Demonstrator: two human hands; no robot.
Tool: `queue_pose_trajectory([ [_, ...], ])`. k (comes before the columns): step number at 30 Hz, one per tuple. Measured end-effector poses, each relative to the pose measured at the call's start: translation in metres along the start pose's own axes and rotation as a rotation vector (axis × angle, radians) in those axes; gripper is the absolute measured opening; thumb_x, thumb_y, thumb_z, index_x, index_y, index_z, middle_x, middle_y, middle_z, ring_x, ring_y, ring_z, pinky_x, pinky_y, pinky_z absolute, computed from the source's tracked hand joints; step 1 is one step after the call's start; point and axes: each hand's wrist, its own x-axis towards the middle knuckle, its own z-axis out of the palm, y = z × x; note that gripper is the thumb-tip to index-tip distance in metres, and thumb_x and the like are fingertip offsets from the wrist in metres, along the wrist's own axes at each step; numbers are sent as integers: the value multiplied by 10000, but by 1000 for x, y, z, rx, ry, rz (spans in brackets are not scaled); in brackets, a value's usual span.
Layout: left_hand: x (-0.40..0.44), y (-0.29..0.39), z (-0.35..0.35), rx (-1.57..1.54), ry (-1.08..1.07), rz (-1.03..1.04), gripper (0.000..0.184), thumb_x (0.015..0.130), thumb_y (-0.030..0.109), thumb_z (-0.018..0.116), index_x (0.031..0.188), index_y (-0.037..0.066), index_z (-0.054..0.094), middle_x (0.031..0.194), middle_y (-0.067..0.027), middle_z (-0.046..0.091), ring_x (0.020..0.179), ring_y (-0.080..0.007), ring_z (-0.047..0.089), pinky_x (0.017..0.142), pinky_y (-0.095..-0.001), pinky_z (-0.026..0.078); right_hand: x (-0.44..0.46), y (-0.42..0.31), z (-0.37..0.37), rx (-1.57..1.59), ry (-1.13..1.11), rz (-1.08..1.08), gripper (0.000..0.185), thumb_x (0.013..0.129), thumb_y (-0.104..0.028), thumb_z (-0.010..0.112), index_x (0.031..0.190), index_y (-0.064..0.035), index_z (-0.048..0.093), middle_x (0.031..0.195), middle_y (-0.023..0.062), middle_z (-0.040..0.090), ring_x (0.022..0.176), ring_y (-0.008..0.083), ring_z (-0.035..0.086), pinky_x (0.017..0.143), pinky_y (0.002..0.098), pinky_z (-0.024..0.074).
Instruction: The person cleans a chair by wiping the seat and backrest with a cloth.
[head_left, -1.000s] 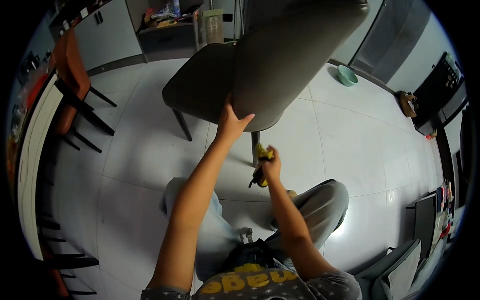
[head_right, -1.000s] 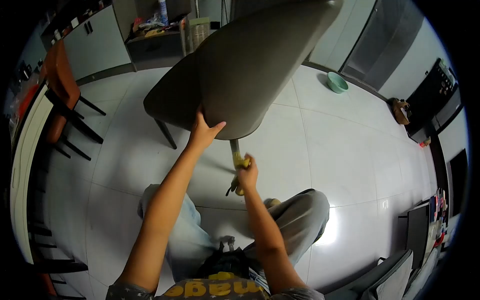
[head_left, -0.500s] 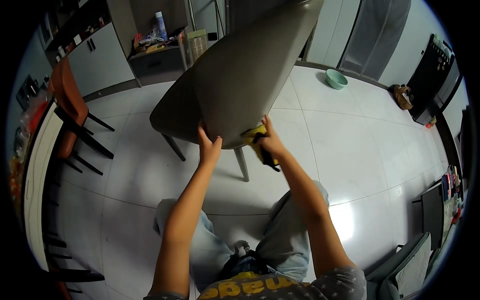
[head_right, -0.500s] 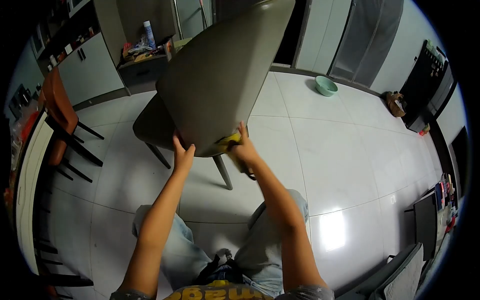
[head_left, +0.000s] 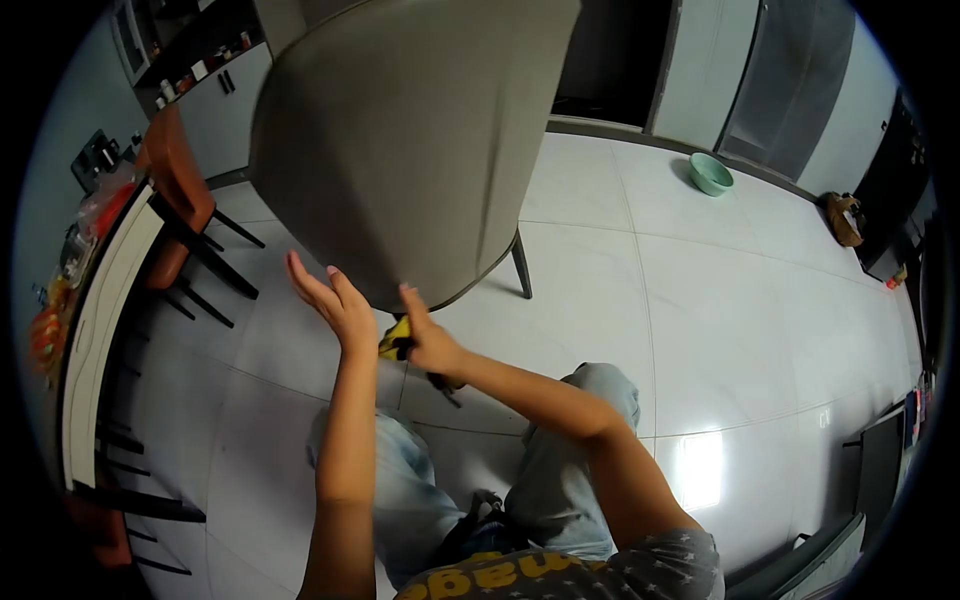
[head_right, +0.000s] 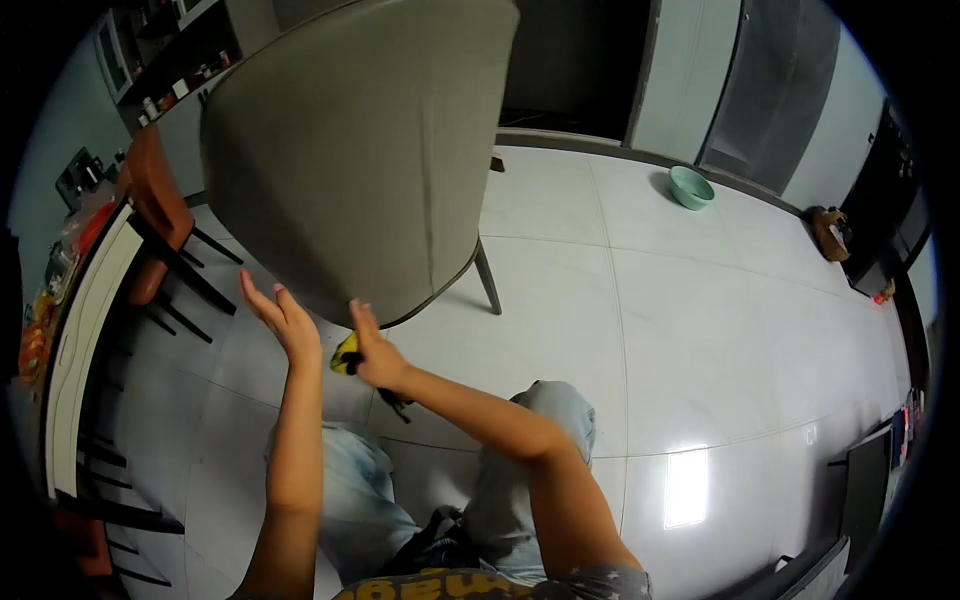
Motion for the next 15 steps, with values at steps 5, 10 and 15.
queue_pose_trajectory([
  [5, 10, 39, -18, 217, 47, 410, 616, 828, 45, 496, 1406, 2, 285, 1483, -211, 199, 1366, -400, 222, 1107, -525, 203, 6, -16, 28, 76, -77, -158, 891, 661, 70, 518, 1478, -72, 191, 1463, 264, 301, 1177, 399, 515, 936, 382, 442],
  [10, 68, 105, -17, 335, 8, 802, 578, 761, 42, 526, 1330, 47, 421, 1452, -173, 290, 1357, -360, 274, 1109, -567, 181, -20, -26, -26, 851, 39, 541, 649, 727, 42, 573, 1350, -2, 397, 1073, 115, 589, 982, 235, 587, 880, 335, 473],
  [15, 102, 163, -5, 432, -88, 940, 585, 781, 98, 551, 1348, 63, 414, 1444, -123, 343, 1363, -309, 282, 1117, -560, 170, -51, -71, -99, 1314, 158, 497, 423, 841, -148, 684, 1202, -15, 507, 1089, 94, 601, 999, 229, 605, 876, 380, 507],
])
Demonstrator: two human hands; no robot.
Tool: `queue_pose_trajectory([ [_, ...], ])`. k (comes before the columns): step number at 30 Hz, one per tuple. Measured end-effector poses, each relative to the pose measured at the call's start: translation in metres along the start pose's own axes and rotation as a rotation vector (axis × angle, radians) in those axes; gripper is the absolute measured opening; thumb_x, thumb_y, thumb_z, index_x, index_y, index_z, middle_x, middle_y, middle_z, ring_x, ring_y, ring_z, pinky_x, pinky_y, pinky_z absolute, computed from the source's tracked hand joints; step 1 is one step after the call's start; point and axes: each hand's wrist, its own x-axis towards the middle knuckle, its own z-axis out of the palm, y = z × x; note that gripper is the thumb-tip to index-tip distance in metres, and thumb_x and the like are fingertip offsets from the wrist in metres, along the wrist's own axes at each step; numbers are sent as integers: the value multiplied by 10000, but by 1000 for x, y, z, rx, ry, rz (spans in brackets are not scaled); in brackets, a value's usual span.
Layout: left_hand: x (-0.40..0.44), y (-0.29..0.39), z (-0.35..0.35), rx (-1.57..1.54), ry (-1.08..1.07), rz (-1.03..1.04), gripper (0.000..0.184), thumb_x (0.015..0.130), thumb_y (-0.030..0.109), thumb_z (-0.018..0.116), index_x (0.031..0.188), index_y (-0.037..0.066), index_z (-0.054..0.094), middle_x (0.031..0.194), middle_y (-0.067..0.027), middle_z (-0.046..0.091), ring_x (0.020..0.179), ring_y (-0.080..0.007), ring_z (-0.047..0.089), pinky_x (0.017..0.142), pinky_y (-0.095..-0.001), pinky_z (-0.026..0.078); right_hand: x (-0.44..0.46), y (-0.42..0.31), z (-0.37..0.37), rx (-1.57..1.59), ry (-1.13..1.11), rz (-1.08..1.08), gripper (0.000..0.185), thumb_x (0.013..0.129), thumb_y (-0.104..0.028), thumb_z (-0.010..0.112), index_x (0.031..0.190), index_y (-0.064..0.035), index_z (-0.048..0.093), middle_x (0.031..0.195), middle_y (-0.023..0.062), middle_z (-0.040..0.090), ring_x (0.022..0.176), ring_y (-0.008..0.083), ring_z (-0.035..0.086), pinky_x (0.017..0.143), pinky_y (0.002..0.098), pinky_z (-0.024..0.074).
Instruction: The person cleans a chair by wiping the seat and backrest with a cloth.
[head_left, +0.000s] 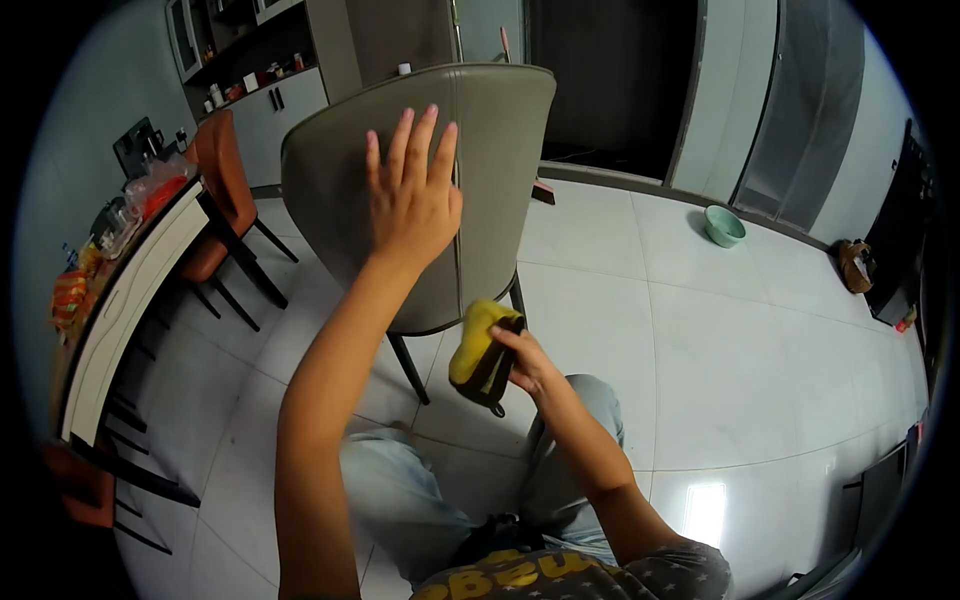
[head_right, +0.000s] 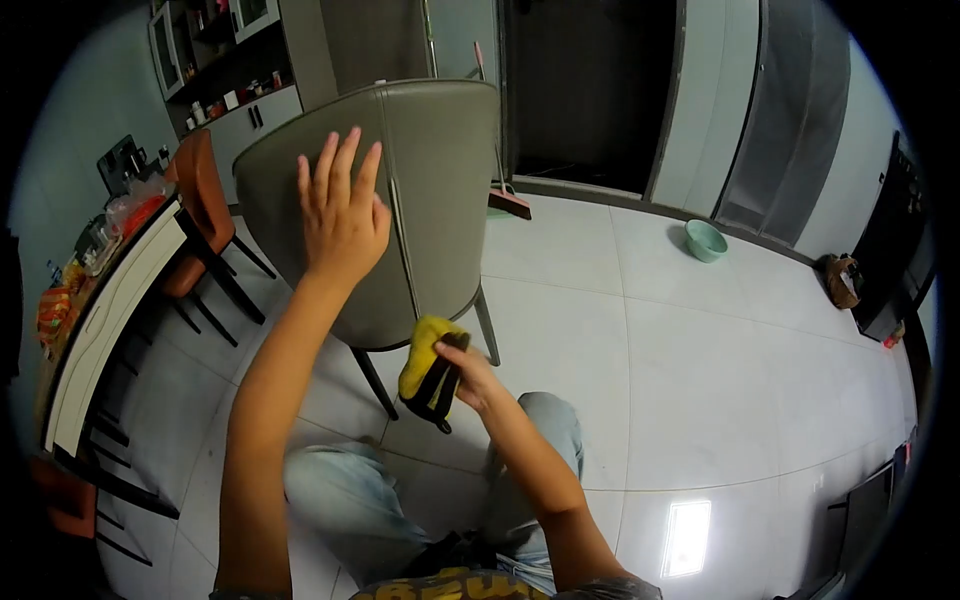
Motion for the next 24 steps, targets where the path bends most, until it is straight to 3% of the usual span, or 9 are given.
queue_pose_trajectory([
  [4, 44, -14, 9, 128, 77, -12, 577, 816, 177, 558, 1360, 59, 410, 1419, -125, 383, 1351, -291, 309, 1120, -541, 174, -8, -43, 21, -52, 89, -303, 388, 866, -140, 646, 1203, -1, 513, 1115, 108, 581, 1017, 233, 581, 862, 374, 494],
  [6, 59, -25, 15, 168, 56, -147, 556, 832, 196, 540, 1354, 52, 414, 1363, -125, 447, 1303, -275, 374, 1116, -505, 199, -1, -75, 51, -314, 142, -601, 354, 860, -89, 614, 1185, 18, 526, 1087, 103, 598, 969, 220, 588, 846, 351, 479],
  [8, 62, -25, 16, 147, 85, -131, 511, 800, 160, 526, 1295, 47, 470, 1253, -113, 530, 1210, -267, 452, 1090, -456, 246, -4, -109, 98, -878, 356, -969, 333, 838, -60, 611, 1162, -6, 552, 1002, 123, 651, 915, 205, 619, 818, 285, 462],
  [9, 64, -26, 16, 78, 94, -167, 490, 770, 134, 520, 1253, 51, 499, 1207, -105, 548, 1174, -267, 467, 1075, -440, 261, -8, -117, 127, -913, 402, -1146, 320, 811, 9, 606, 1129, 5, 565, 1044, 118, 641, 956, 185, 613, 867, 292, 463],
  [11, 65, -24, 16, -8, 138, -219, 451, 698, 73, 503, 1145, 65, 559, 1119, -90, 577, 1113, -268, 492, 1049, -411, 280, 25, -134, 147, -1119, 510, -1671, 422, 738, 67, 598, 1149, -26, 567, 1099, 163, 633, 1018, 276, 620, 902, 331, 463],
  [13, 65, -25, 15, -7, 137, -212, 443, 700, 67, 503, 1139, 69, 562, 1113, -87, 579, 1110, -268, 496, 1053, -409, 273, 48, -161, 170, -1242, 505, -2010, 541, 661, 8, 636, 1188, -105, 579, 1246, 105, 579, 1143, 336, 539, 962, 456, 409],
  [16, 65, -27, 14, -32, 153, -205, 435, 694, 30, 504, 1122, 74, 567, 1092, -82, 585, 1099, -268, 504, 1056, -406, 263, 69, -179, 196, -1468, 527, -2053, 513, 697, -46, 626, 1204, -110, 581, 1282, 69, 557, 1221, 334, 475, 1026, 517, 327],
  [18, 65, -29, 18, -57, 160, -245, 448, 686, -5, 506, 1122, 75, 568, 1087, -83, 586, 1103, -266, 502, 1052, -403, 266, 92, -184, 204, -1617, 366, -2007, 467, 758, -104, 590, 1224, -123, 578, 1298, 60, 542, 1249, 317, 451, 1036, 536, 306],
  [24, 69, -28, 21, -53, 216, -258, 390, 680, -58, 496, 1032, 75, 596, 982, -60, 598, 1023, -249, 526, 1009, -403, 302, 104, -196, 185, -1662, 295, -2107, 421, 822, -124, 538, 1242, -119, 566, 1302, 60, 537, 1244, 307, 460, 1036, 506, 323],
])
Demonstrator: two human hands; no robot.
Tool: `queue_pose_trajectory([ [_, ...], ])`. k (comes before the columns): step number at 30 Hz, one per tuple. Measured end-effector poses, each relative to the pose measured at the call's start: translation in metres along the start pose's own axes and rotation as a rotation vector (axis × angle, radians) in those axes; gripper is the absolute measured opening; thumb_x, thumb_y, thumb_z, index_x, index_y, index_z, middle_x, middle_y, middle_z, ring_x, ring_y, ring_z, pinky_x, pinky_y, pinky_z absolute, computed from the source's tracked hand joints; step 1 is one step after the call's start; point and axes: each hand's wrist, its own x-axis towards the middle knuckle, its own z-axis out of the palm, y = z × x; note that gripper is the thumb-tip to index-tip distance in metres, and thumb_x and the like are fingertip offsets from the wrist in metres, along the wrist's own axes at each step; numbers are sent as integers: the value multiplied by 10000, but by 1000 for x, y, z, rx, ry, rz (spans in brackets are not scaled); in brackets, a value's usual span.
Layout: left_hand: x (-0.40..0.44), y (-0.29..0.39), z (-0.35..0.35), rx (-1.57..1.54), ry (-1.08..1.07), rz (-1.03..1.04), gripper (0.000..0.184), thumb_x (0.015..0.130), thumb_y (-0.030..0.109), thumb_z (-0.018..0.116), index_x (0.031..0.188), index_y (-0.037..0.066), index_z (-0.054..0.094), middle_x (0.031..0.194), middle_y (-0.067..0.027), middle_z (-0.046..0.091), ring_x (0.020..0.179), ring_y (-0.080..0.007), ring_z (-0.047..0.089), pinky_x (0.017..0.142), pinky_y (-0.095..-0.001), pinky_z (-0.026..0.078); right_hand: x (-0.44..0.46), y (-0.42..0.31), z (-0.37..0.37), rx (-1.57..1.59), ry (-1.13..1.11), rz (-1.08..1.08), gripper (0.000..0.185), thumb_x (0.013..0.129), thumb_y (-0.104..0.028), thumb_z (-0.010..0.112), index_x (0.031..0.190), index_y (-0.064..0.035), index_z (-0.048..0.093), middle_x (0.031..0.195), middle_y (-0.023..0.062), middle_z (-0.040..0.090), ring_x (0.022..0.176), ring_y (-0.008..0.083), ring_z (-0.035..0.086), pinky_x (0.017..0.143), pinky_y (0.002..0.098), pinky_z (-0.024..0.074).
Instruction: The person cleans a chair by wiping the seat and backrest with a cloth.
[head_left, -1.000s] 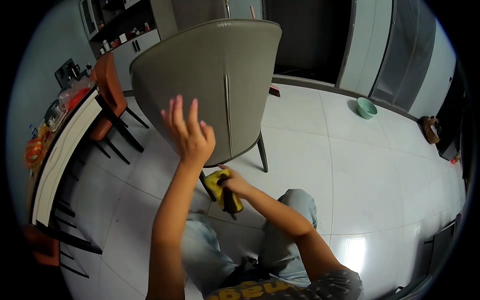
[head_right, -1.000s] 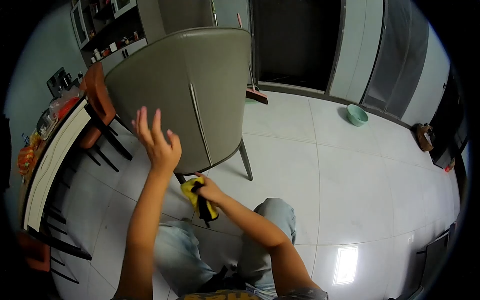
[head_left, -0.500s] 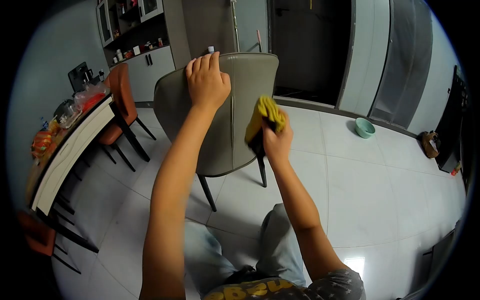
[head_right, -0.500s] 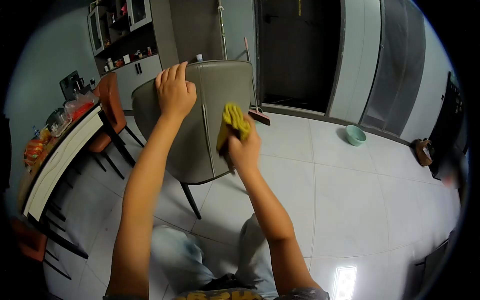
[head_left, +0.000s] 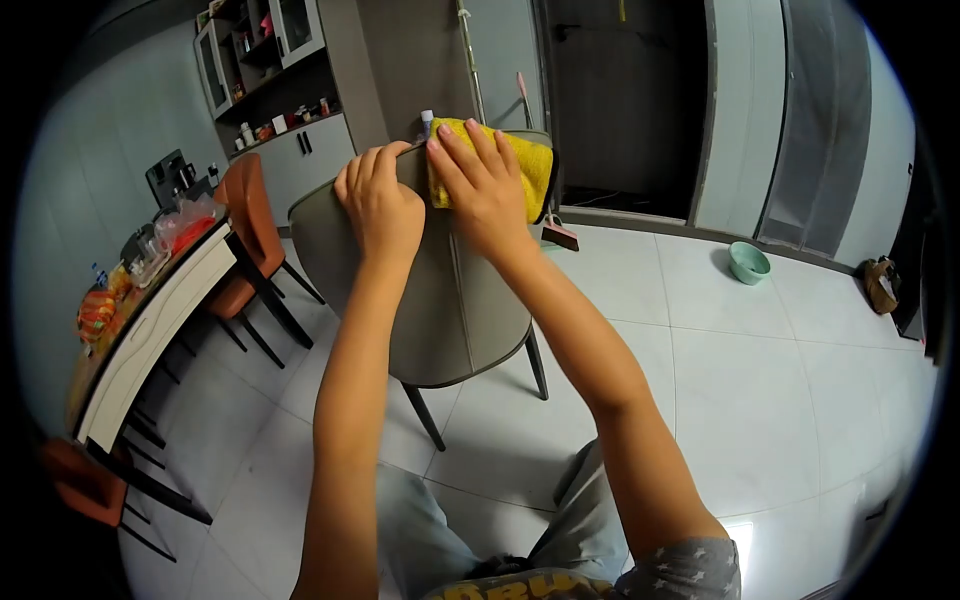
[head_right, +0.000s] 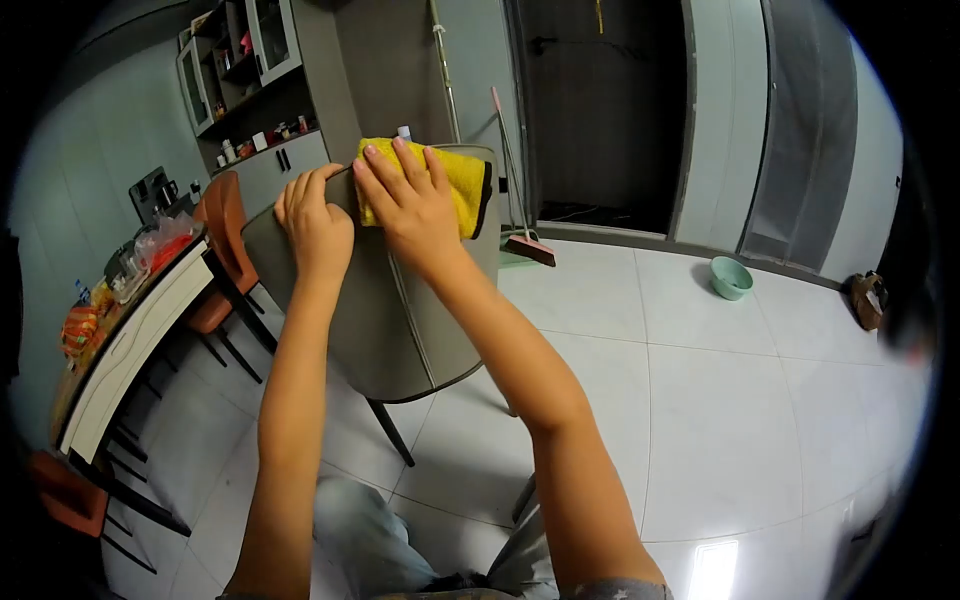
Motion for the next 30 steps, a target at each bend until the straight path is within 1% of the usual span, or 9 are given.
queue_pose_trajectory([
  [2, 1, 0, -2, -40, -22, -31, 416, 673, -80, 458, 1035, 60, 607, 1002, -89, 604, 1030, -268, 525, 1023, -396, 294, -7, 23, -4, 32, -45, -72, 442, 823, -117, 535, 1265, -113, 550, 1305, 69, 535, 1240, 312, 465, 1035, 501, 327],
  [6, 2, 2, 2, -41, -14, -22, 412, 675, -76, 448, 1032, 54, 608, 996, -95, 598, 1021, -271, 524, 1026, -393, 293, -24, 63, -4, 8, -31, 79, 559, 718, -13, 602, 1268, -91, 538, 1318, 90, 521, 1250, 354, 443, 1037, 517, 330],
  [9, 1, 2, -2, -12, -33, -1, 417, 680, -61, 442, 1050, 45, 602, 1012, -114, 592, 1021, -276, 522, 1036, -400, 284, -16, 53, -12, 107, -85, 277, 637, 627, -7, 641, 1251, -73, 531, 1301, 101, 532, 1255, 375, 426, 1050, 513, 315],
  [13, 1, -2, -5, -16, -30, 50, 406, 687, -77, 477, 1044, 67, 606, 995, -67, 601, 1022, -255, 525, 1011, -403, 294, -9, 26, -8, 314, 26, 299, 725, 541, 15, 654, 1247, -68, 512, 1283, 118, 536, 1235, 391, 428, 1061, 477, 309],
  [17, 1, -2, -9, -45, -27, 53, 414, 705, -85, 467, 1066, 58, 610, 1032, -76, 612, 1025, -261, 531, 1008, -397, 309, 10, -17, -12, 336, -81, 116, 714, 588, -80, 731, 1268, -117, 517, 1279, 93, 543, 1205, 373, 454, 1024, 498, 328],
  [20, 2, -6, -11, -48, -36, 52, 421, 706, -94, 456, 1067, 52, 616, 1044, -81, 616, 1023, -262, 537, 1004, -390, 321, 12, -6, -5, 220, -50, 11, 654, 635, -145, 733, 1260, -162, 541, 1288, 58, 543, 1181, 357, 479, 1005, 492, 348],
  [22, 2, -4, -9, -54, -40, 46, 424, 703, -100, 452, 1064, 48, 619, 1045, -83, 618, 1022, -262, 539, 1004, -387, 325, 9, 0, 4, 82, 65, -63, 683, 577, -210, 803, 1224, -204, 586, 1295, 31, 547, 1166, 327, 495, 963, 469, 384],
  [24, 3, -2, -9, -45, -67, 3, 428, 694, -106, 448, 1059, 36, 622, 1041, -85, 617, 1011, -258, 540, 1017, -389, 316, 4, 10, 10, 115, 85, -73, 637, 607, -168, 779, 1216, -179, 596, 1281, 40, 561, 1159, 326, 512, 967, 473, 390],
  [30, 5, 1, -13, -38, -131, -30, 489, 667, -100, 390, 1078, 45, 613, 1047, -118, 595, 1060, -293, 513, 1035, -392, 308, -28, 63, 21, 140, 228, 275, 702, 544, -51, 724, 1227, -100, 567, 1275, 73, 567, 1203, 348, 494, 1017, 495, 359],
])
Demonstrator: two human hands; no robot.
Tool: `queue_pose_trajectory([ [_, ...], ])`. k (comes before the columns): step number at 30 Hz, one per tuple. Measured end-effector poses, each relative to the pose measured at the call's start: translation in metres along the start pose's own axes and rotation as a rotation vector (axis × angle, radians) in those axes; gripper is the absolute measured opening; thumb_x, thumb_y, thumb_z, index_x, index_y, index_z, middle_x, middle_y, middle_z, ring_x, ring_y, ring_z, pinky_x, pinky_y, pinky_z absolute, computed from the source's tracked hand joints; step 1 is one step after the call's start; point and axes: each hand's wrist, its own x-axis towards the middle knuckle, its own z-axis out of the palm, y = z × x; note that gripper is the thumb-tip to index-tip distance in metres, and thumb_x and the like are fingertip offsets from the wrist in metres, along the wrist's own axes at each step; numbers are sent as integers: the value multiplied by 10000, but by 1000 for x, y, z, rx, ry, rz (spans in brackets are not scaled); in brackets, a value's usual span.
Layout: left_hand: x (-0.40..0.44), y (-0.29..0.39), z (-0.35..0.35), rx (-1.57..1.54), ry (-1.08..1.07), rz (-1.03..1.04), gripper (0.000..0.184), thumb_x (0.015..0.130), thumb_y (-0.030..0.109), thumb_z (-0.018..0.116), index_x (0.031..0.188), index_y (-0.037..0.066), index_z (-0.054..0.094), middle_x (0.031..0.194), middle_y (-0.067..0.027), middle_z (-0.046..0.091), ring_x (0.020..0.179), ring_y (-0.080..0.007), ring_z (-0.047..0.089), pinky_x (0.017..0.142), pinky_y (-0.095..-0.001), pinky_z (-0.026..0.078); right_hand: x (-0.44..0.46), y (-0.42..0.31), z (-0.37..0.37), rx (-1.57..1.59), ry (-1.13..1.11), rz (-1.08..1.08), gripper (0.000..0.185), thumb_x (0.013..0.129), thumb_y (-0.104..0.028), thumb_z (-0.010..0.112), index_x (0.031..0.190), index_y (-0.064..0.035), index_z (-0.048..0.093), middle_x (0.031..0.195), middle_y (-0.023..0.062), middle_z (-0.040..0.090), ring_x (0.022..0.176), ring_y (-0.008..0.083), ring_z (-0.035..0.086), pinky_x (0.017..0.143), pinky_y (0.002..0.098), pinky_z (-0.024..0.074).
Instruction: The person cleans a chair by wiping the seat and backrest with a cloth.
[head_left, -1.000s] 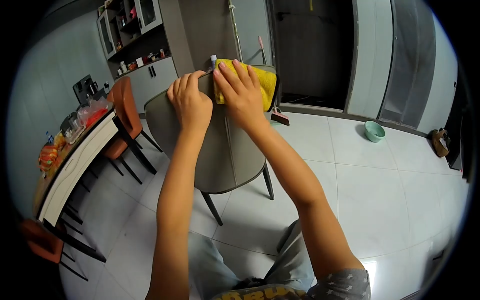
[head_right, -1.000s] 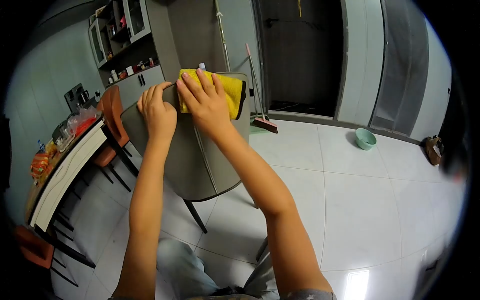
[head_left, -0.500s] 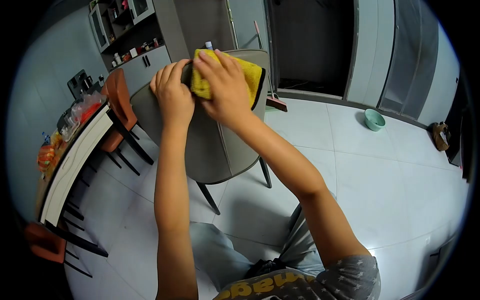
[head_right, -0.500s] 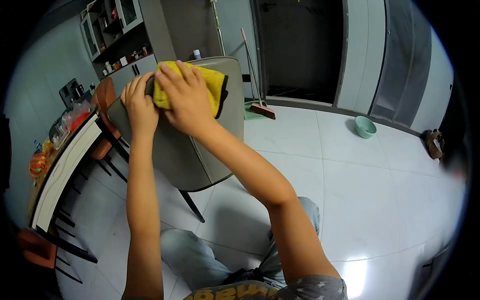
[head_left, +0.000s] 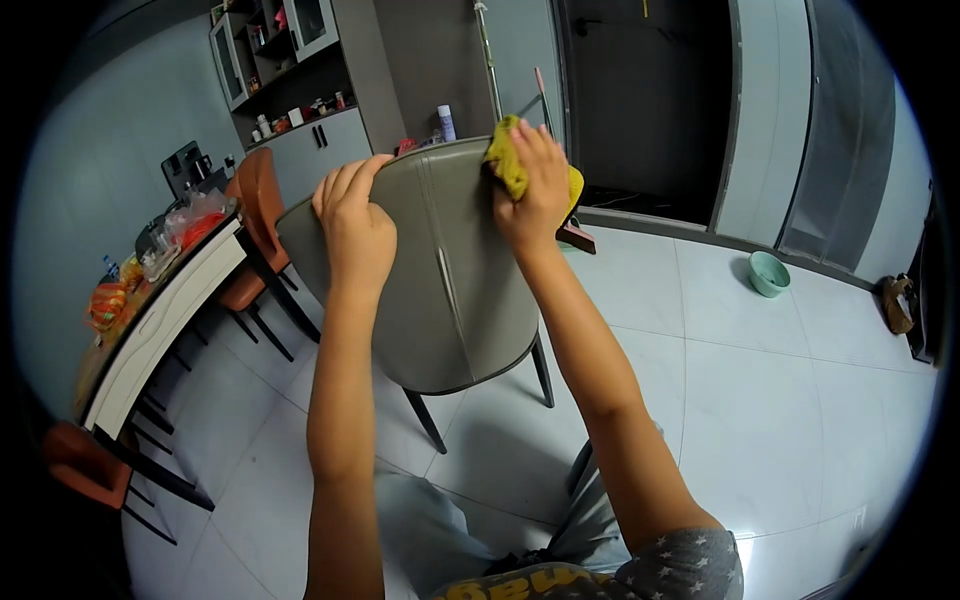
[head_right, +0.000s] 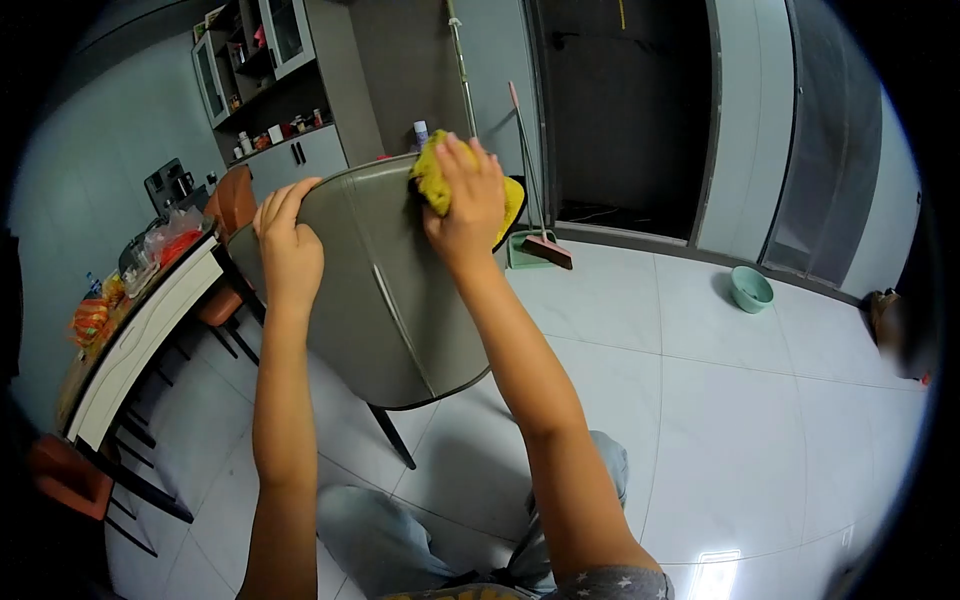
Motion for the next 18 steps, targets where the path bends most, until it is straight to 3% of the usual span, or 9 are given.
queue_pose_trajectory([
  [4, -1, 1, 3, -26, -18, 11, 509, 660, -103, 386, 1088, 55, 612, 1058, -112, 588, 1074, -287, 506, 1049, -387, 293, -5, -12, 11, 16, 69, 206, 676, 569, -49, 714, 1227, -85, 565, 1291, 77, 559, 1211, 355, 488, 1028, 497, 342],
  [6, 0, 0, 0, -7, -7, 34, 511, 662, -102, 388, 1095, 56, 609, 1085, -110, 587, 1081, -286, 505, 1051, -385, 289, -1, -39, 12, 81, 66, 104, 646, 598, -44, 691, 1230, -79, 564, 1304, 80, 553, 1226, 366, 477, 1034, 511, 324],
  [9, 1, 0, -1, -26, 2, 22, 492, 670, -93, 398, 1086, 58, 614, 1085, -110, 597, 1081, -287, 511, 1041, -380, 301, -6, -78, 3, 164, -153, -117, 610, 633, -58, 677, 1234, -89, 572, 1305, 58, 556, 1244, 372, 468, 1033, 531, 314],
  [13, 1, 0, 3, -21, 102, 16, 392, 679, -59, 436, 999, 40, 640, 993, -92, 626, 1003, -261, 544, 1007, -376, 317, -9, -59, 5, 92, -130, -312, 600, 635, -38, 646, 1228, -98, 576, 1304, 49, 555, 1243, 333, 478, 1046, 500, 321],
  [16, 1, -1, 8, -11, 129, -11, 379, 677, -54, 434, 975, 40, 648, 975, -92, 628, 994, -255, 546, 1008, -370, 314, -11, -36, 2, 58, -84, -160, 649, 592, -17, 658, 1231, -101, 574, 1310, 52, 552, 1250, 328, 475, 1052, 492, 317],
  [18, 2, 2, 11, -10, 152, -21, 377, 672, -53, 427, 961, 38, 653, 964, -91, 628, 971, -251, 549, 1009, -365, 311, -12, -28, 2, 70, -66, 50, 747, 531, 30, 659, 1259, -101, 551, 1328, 53, 540, 1268, 330, 459, 1064, 495, 306],
])
